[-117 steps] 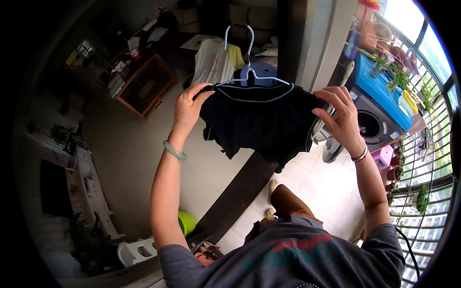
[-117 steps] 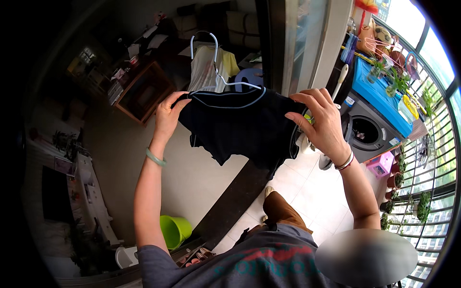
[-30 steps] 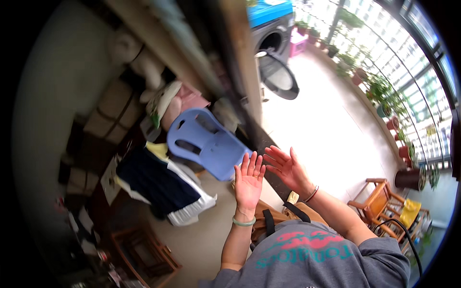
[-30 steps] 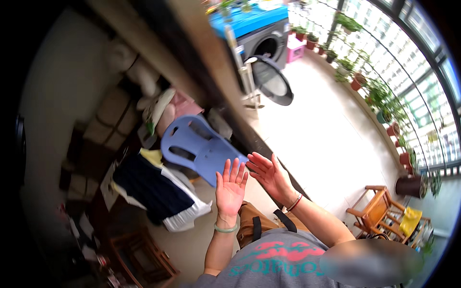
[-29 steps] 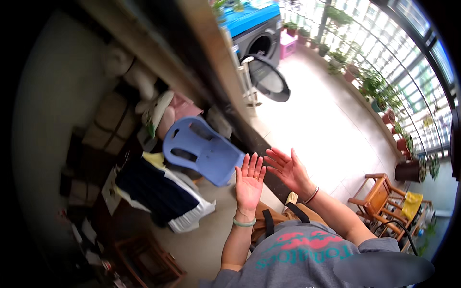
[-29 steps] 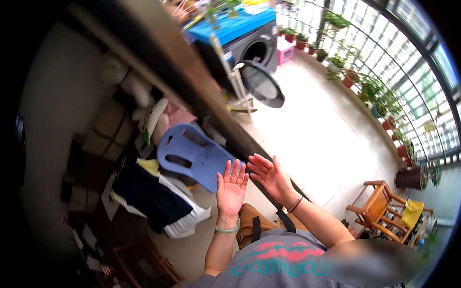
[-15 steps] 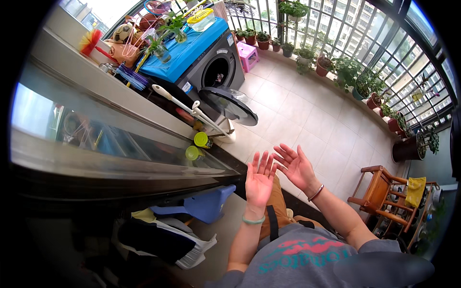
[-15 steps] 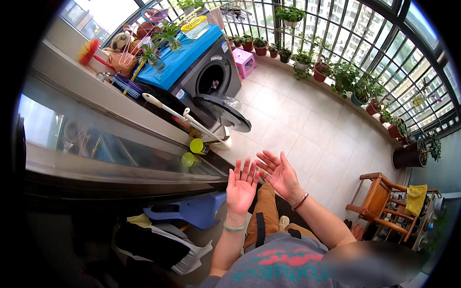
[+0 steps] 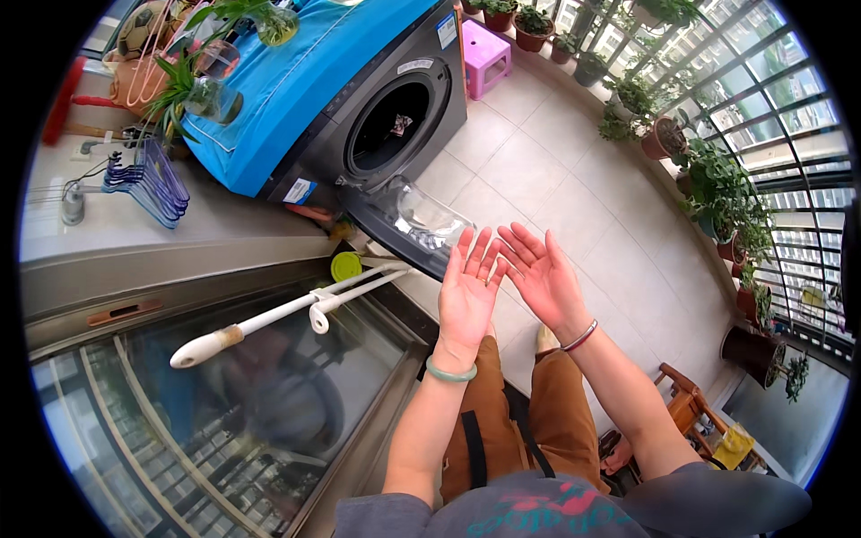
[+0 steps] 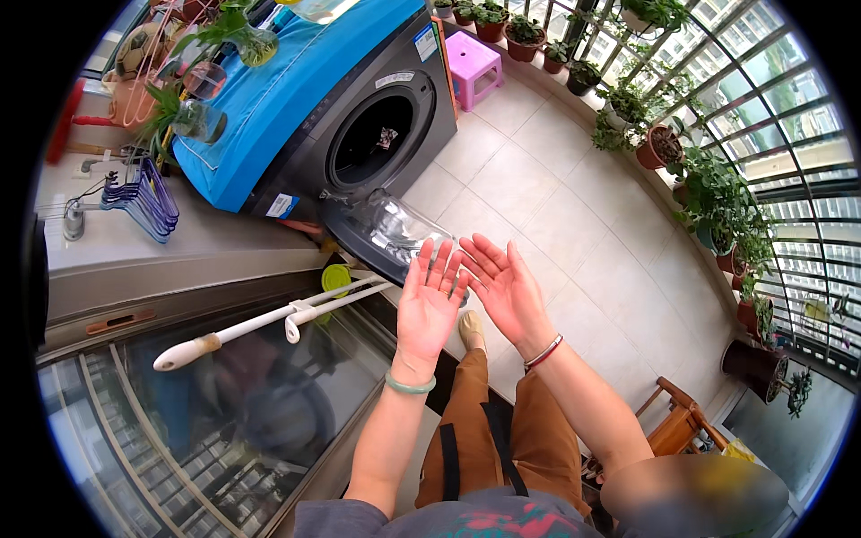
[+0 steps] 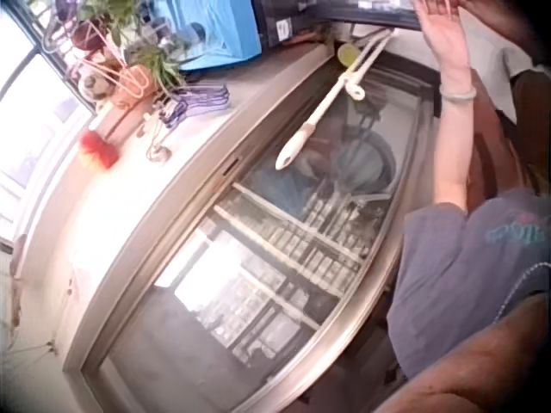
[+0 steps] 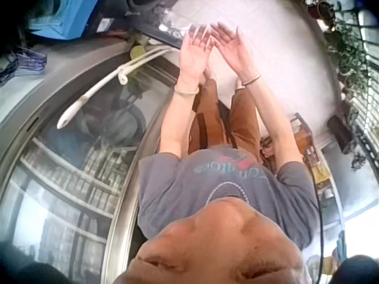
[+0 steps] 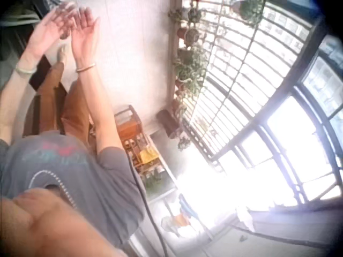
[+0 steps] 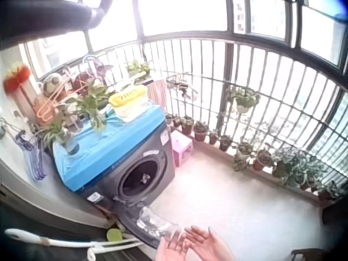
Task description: The person removes wet clothes from a washing machine on a balcony and hangs them on a drying rack. They handle a yellow t-shirt, a beige bra, and a dark blue garment, placing each on a hanger and arranging them on the rack.
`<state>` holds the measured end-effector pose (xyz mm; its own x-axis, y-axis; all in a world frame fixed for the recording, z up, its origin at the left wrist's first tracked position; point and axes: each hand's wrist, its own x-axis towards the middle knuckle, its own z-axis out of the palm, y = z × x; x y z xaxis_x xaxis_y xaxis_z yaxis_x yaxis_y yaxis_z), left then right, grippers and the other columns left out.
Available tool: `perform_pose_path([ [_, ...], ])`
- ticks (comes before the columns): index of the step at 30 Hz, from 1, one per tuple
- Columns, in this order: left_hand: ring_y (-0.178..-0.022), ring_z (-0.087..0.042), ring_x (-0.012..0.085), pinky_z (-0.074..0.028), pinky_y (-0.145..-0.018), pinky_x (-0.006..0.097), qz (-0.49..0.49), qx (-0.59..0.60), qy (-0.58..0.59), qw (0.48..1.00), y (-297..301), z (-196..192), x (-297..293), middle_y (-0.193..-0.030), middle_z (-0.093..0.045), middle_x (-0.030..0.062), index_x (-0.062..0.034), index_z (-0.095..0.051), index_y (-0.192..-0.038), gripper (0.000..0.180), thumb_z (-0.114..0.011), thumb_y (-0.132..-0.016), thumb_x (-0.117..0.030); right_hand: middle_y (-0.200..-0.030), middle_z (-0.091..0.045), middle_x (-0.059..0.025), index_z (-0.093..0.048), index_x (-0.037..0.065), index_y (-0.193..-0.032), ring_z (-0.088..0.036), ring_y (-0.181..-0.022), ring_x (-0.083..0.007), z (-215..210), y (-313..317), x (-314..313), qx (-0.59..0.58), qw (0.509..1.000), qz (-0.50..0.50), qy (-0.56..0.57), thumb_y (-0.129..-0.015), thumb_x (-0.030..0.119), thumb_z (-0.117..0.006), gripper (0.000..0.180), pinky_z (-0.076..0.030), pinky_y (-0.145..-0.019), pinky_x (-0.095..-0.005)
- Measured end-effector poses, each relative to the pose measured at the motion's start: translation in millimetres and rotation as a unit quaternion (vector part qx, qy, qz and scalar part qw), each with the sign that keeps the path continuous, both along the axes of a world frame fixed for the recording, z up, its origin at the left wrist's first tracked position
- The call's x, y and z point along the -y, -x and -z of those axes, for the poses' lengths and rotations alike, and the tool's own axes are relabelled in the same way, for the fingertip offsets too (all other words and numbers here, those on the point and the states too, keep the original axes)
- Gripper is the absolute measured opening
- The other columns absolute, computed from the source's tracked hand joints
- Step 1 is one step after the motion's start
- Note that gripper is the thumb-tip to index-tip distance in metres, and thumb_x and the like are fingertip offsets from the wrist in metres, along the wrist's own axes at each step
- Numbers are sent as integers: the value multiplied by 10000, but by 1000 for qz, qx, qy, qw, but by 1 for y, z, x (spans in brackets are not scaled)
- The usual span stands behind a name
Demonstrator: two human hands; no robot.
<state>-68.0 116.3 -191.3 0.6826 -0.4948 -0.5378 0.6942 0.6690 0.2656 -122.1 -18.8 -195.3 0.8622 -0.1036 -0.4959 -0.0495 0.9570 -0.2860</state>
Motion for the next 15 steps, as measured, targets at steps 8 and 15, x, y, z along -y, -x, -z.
perform_pose_path([
  [8, -1231, -497, 206, -410, -1045, 383, -82, -52, -59, 993, -118, 83, 52, -1327, -526, 64, -133, -495, -1319, 340, -465, -1018, -289, -1414, -461, -166, -433, -40, -1366, -436, -1307, -236, 96, -141, 62, 1, 994, -108, -31, -1034, 426, -356, 577, -359, -1096, -377],
  [15, -1185, -524, 204, -424, -1030, 379, -154, -79, -143, 974, -222, 166, 72, -1299, -543, 71, -116, -521, -1272, 321, -506, -1000, -286, -1432, -438, -183, -395, -65, -1386, -438, -1316, -248, 183, -251, 83, 20, 982, -186, -32, -1037, 410, -354, 590, -369, -1103, -374],
])
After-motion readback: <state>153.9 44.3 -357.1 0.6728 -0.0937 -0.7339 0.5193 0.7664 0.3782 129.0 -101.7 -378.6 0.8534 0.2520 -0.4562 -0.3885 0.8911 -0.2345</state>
